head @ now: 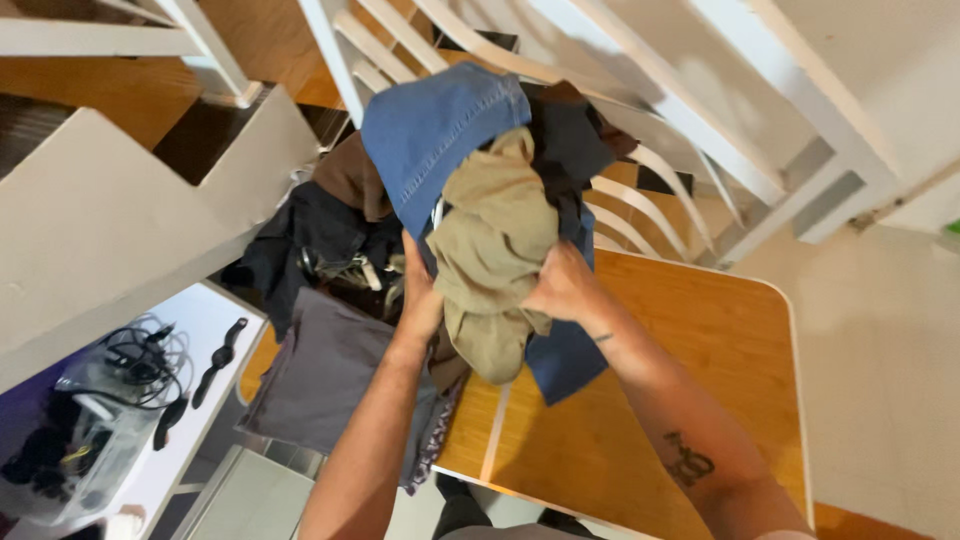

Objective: The person folds a shirt and a pair of trousers on a small wooden table after taking them out of a suitcase.

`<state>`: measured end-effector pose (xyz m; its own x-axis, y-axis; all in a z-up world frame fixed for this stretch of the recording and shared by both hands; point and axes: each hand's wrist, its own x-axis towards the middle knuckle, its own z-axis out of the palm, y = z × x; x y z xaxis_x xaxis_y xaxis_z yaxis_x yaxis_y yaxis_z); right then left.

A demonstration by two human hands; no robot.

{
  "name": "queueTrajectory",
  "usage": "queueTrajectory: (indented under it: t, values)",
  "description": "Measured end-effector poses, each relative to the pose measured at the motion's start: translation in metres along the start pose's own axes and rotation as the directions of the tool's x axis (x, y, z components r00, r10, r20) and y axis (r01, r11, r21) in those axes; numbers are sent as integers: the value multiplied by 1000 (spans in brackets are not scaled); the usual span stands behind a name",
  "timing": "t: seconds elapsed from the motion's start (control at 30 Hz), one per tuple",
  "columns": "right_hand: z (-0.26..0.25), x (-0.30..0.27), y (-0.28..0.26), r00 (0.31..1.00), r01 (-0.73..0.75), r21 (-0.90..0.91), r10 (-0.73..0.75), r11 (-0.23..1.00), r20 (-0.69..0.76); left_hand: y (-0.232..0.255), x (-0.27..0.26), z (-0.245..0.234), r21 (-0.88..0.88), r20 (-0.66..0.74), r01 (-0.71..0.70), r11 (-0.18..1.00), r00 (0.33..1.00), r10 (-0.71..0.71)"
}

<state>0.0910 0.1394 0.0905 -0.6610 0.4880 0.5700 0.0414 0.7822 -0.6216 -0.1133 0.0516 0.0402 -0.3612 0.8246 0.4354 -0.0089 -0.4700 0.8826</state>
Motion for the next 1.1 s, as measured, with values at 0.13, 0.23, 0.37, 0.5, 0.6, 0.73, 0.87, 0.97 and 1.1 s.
queueTrajectory:
  t: [0.13, 0.23, 0.37, 0.5, 0.6, 0.73, 0.87, 0.97, 1.1]
  values:
    - [35, 62, 11, 1000, 19, 85, -21, 996, 19, 8, 40, -45, 113, -42, -53, 992, 997, 58]
    - [72, 107, 26, 998, -66, 92, 65, 994, 16, 11, 71, -89, 185, -94, 10, 983, 996, 8]
    - [125, 166, 51, 994, -102, 113, 96, 988, 59, -1, 110, -151, 217, -155, 57, 974, 988, -23]
    - [180, 196, 76, 843, -530, -81, 535, 844, 58, -32, 132, -200, 609, -309, 154, 778, 950, 53]
    - [225, 199, 104, 965, -258, -194, 244, 946, -94, -54, 122, -222, 616, -334, 286, 734, 939, -85]
    - [275, 193, 131, 935, -325, -305, 353, 895, 41, -83, 104, -241, 848, -246, 313, 428, 947, -206]
    - [305, 183, 150, 878, -439, -364, 479, 821, 22, -115, 90, -265, 906, -210, 289, 310, 941, -264]
    - [320, 174, 165, 867, -449, -407, 497, 796, 16, -130, 88, -271, 921, -188, 268, 282, 941, -282]
    - [317, 170, 171, 857, -450, -425, 513, 785, 41, -115, 88, -268, 897, -200, 313, 312, 917, -346]
